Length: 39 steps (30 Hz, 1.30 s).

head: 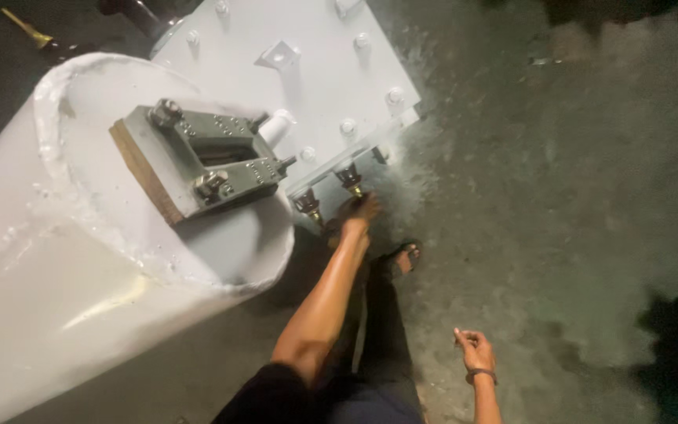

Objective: The person tests a component with a multimeter at a workbench, then carries small brass fittings and threads them by hand onto the brass stems of dark disc-shaped insulators, first on the floor and then onto insulators mounted on a white metal frame, attaching one fitting at a time.

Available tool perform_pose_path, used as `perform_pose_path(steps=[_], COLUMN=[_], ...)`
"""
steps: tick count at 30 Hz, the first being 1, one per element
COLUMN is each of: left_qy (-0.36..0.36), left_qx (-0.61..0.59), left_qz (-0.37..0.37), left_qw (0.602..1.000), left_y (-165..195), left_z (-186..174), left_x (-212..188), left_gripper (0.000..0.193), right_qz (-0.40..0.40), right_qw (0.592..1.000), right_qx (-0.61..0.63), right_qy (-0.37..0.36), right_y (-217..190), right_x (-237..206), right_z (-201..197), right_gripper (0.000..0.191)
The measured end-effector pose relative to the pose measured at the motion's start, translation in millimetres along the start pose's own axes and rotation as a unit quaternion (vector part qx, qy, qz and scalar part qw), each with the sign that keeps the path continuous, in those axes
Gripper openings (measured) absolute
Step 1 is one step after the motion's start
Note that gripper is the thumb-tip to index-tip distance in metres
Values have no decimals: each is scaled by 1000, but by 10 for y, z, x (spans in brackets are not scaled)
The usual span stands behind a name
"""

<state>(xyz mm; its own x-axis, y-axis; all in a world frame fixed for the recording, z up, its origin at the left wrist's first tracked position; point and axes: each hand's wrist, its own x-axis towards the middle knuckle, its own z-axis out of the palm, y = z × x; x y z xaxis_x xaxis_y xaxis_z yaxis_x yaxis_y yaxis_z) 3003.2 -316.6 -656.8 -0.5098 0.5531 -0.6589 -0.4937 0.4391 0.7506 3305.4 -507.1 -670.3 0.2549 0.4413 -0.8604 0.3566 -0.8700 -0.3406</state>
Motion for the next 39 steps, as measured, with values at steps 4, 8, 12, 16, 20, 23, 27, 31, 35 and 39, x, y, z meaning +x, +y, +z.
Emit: perform_pose_path(steps=[4, 8, 12, 16, 20, 23, 27, 31, 35, 39], left_qy=[-17, -27, -8, 43, 39, 158, 312, 428, 476, 533], left_qx=[23, -90, 51, 115, 161, 119, 128, 122, 109, 156], left_qz=[-50, 32, -42, -26, -181, 9, 3, 23, 27, 0], left_qw=[998, 995, 998, 992, 969, 980, 941, 895, 872, 832], left_y=[-24, -12, -201, -533, -915, -1122, -1120, -1183, -1225, -1169], left_z=[54, 159, 117, -165, -438, -538, -664, -627, -596, -498], left_x=[25, 131, 301, 383, 544, 450, 389, 372, 267, 296], left_gripper=[37, 40, 46, 46, 47, 42, 41, 40, 39, 35], right_qz=[-48, -152, -151, -152, -176, -184, -199, -175, -213, -229], right_qw=[998, 988, 987, 985, 980, 977, 970, 956, 936, 930], right_qx=[-27, 39, 60, -75, -71, -89, -110, -202, -254, -261], right_qy=[40, 15, 16, -14, -64, -67, -84, -123, -117, -120], right_y=[-294, -641, -746, -715, -739, -888, -1216, -1651, -2167, -2758], right_x=[223, 536, 941, 1248, 1513, 1738, 2077, 2400, 2590, 2638], right_z=[-362, -705, -1089, -1491, -1933, -2294, -2715, -3090, -3561, -3959], right_gripper=[35, 29, 26, 26, 25, 25, 24, 24, 25, 28])
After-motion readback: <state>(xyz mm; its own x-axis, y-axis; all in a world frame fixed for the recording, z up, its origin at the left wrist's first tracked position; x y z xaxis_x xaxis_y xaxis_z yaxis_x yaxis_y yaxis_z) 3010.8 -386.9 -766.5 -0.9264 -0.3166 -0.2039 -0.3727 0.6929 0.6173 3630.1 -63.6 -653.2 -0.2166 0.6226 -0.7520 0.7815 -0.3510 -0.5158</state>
